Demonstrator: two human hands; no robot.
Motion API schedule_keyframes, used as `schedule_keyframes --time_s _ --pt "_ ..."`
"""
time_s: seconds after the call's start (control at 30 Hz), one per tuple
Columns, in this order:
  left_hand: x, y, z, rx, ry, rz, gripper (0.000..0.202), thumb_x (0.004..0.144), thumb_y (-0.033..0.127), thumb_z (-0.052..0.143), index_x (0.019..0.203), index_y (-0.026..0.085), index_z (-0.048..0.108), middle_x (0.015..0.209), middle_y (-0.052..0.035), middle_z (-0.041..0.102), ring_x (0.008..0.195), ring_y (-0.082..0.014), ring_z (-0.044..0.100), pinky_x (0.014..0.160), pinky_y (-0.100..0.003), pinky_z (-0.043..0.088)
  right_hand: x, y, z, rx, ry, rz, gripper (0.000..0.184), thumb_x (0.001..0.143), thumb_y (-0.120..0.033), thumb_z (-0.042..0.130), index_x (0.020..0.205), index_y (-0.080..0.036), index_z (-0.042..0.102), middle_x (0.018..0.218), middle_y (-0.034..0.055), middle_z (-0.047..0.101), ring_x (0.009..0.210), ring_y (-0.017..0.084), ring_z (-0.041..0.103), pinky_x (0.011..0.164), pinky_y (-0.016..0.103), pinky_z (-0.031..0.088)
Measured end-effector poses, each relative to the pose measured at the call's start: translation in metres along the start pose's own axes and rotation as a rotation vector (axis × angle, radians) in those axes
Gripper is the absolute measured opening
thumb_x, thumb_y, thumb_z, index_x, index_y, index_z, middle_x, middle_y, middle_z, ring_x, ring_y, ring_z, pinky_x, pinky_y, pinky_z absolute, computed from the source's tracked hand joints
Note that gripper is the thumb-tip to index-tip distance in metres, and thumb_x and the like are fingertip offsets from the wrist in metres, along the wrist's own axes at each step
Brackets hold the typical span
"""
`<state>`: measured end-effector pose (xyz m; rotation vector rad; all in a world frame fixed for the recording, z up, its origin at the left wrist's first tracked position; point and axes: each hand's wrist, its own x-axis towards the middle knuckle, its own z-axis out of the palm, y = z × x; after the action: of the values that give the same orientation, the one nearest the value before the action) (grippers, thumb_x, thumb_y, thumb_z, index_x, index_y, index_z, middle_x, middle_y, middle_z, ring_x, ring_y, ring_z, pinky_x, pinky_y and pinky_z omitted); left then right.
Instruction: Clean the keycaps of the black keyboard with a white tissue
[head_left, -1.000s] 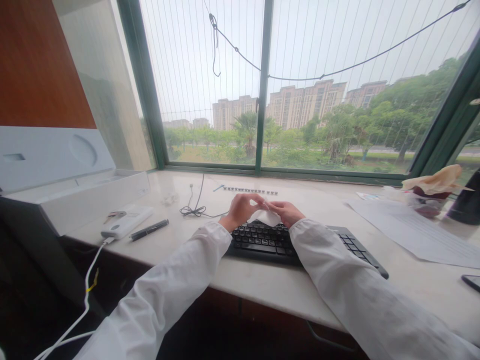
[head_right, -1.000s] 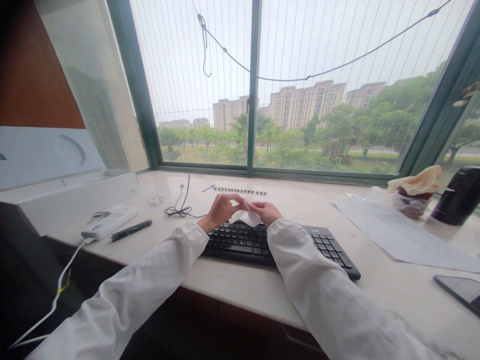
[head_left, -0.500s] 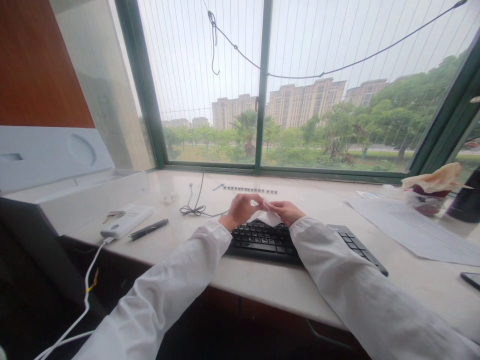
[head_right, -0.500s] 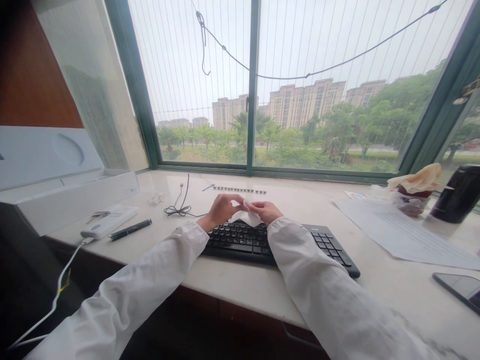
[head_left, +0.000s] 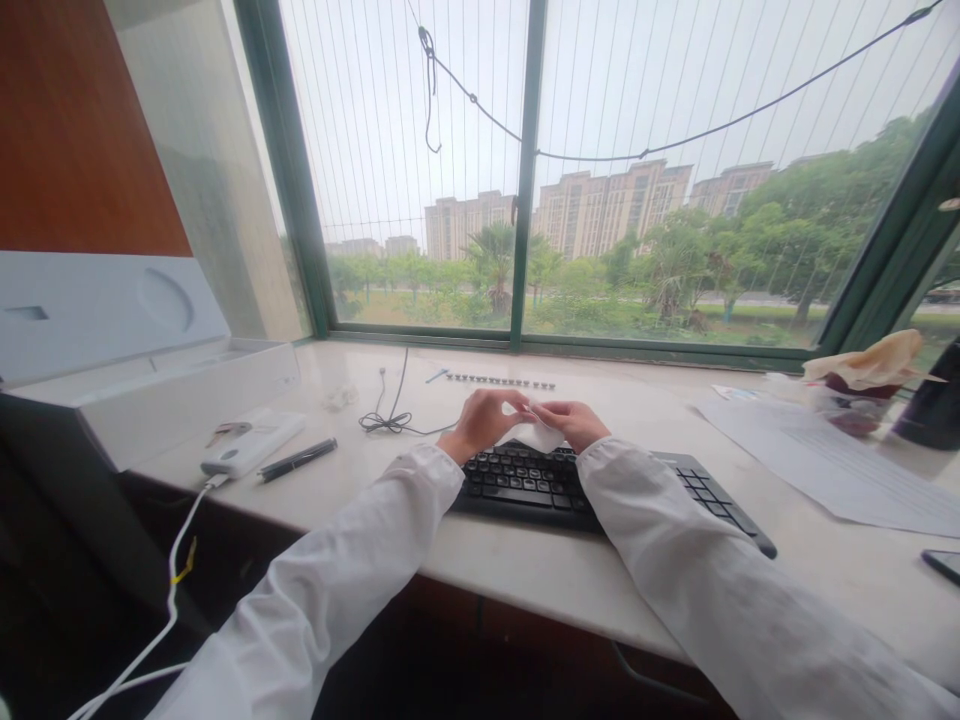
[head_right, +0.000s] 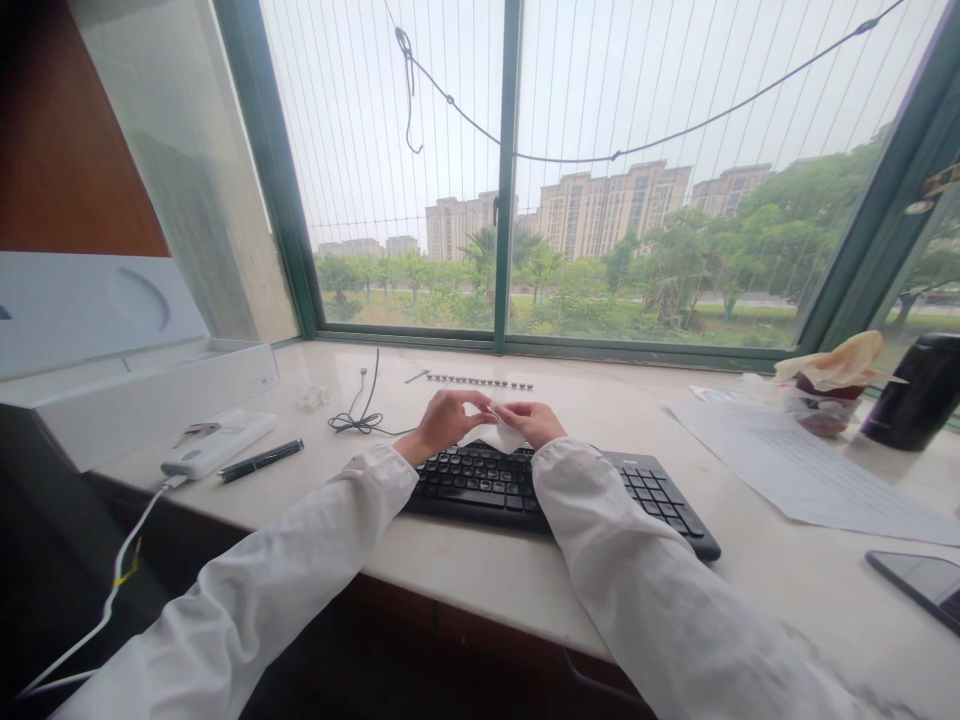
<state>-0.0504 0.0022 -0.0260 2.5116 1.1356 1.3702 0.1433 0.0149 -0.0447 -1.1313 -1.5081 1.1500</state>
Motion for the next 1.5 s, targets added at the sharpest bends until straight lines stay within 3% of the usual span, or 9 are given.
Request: schedule_keyframes --time_s 0.27,0.47,0.63,0.77,1.0,1.1,1.2,1.33,1.5 --pt "0.001 0.003 -0.003 0.019 0.021 0.003 0.018 0.078 0.041 0.072 0.087 0.026 0.074 0.086 0.0034 0.075 0.075 -0.0142 0.068 0.073 -0.024 0.05 -0.001 -0.006 0.001 -0.021 0.111 -0.043 0.046 0.062 -0.05 0.078 0.088 -0.013 0.074 0.075 0.0062 0.073 0.065 0.017 0.063 0.061 0.027 0.048" --pt "0.002 0.007 -0.008 0.028 0.031 -0.034 0.015 0.078 0.038 0.072 0.088 0.026 0.072 0.09 0.0037 0.075 0.076 -0.0142 0.068 0.073 -0.025 0.05 0.012 -0.002 -0.016 -0.011 0.418 -0.051 0.037 0.067 -0.044 0.072 0.09 -0.015 0.071 0.084 0.0087 0.074 0.073 0.02 0.066 0.067 0.03 0.052" --pt "0.003 0.01 -0.01 0.059 0.028 -0.052 0.016 0.079 0.037 0.071 0.087 0.024 0.07 0.09 0.0029 0.074 0.071 -0.0131 0.066 0.072 -0.025 0.049 0.006 -0.014 -0.036 -0.262 0.765 -0.014 0.03 0.074 -0.043 0.064 0.091 -0.018 0.069 0.09 0.0088 0.073 0.083 0.023 0.065 0.08 0.035 0.05" --pt "0.002 0.012 -0.011 0.065 0.023 -0.046 0.016 0.08 0.036 0.069 0.088 0.022 0.067 0.089 0.0026 0.073 0.066 -0.0117 0.064 0.07 -0.025 0.049 -0.003 -0.024 -0.04 -0.361 0.891 0.002 0.031 0.076 -0.041 0.063 0.097 -0.019 0.064 0.092 0.0086 0.07 0.085 0.022 0.063 0.084 0.036 0.046" --pt "0.003 0.013 -0.011 0.067 0.029 -0.026 0.016 0.077 0.029 0.068 0.091 0.021 0.067 0.087 0.0017 0.072 0.067 -0.0122 0.063 0.067 -0.024 0.048 0.001 -0.007 -0.036 -0.586 0.717 -0.1 0.033 0.069 -0.043 0.07 0.091 -0.019 0.069 0.107 0.0142 0.059 0.104 0.027 0.056 0.098 0.039 0.039" --pt "0.003 0.014 -0.012 0.065 0.034 0.002 0.015 0.078 0.026 0.067 0.092 0.021 0.068 0.089 0.0003 0.072 0.072 -0.013 0.063 0.068 -0.024 0.049 -0.002 -0.009 -0.029 -0.646 0.685 -0.18 0.035 0.073 -0.047 0.066 0.093 -0.02 0.072 0.11 0.0137 0.056 0.095 0.025 0.059 0.094 0.039 0.042" --pt "0.004 0.013 -0.014 0.063 0.055 0.028 0.014 0.078 0.024 0.067 0.092 0.022 0.069 0.09 -0.0003 0.071 0.077 -0.0139 0.064 0.069 -0.024 0.05 -0.01 -0.021 -0.018 -0.615 0.498 -0.216 0.036 0.079 -0.049 0.06 0.096 -0.02 0.071 0.101 0.0098 0.065 0.081 0.02 0.06 0.084 0.036 0.046" --pt "0.004 0.013 -0.016 0.069 0.072 0.059 0.017 0.079 0.023 0.067 0.095 0.022 0.07 0.096 -0.0011 0.072 0.081 -0.0146 0.064 0.072 -0.025 0.05 -0.015 -0.029 0.0 -0.465 0.246 -0.211 0.039 0.08 -0.055 0.059 0.093 -0.02 0.072 0.095 0.0064 0.072 0.082 0.02 0.063 0.079 0.032 0.046" --pt "0.003 0.013 -0.015 0.071 0.043 0.091 0.024 0.08 0.029 0.068 0.102 0.023 0.07 0.101 -0.0015 0.072 0.077 -0.0138 0.065 0.075 -0.026 0.051 -0.012 -0.021 0.01 -0.391 0.061 -0.236 0.049 0.078 -0.064 0.056 0.086 -0.019 0.075 0.083 0.0055 0.073 0.077 0.019 0.063 0.073 0.029 0.046"
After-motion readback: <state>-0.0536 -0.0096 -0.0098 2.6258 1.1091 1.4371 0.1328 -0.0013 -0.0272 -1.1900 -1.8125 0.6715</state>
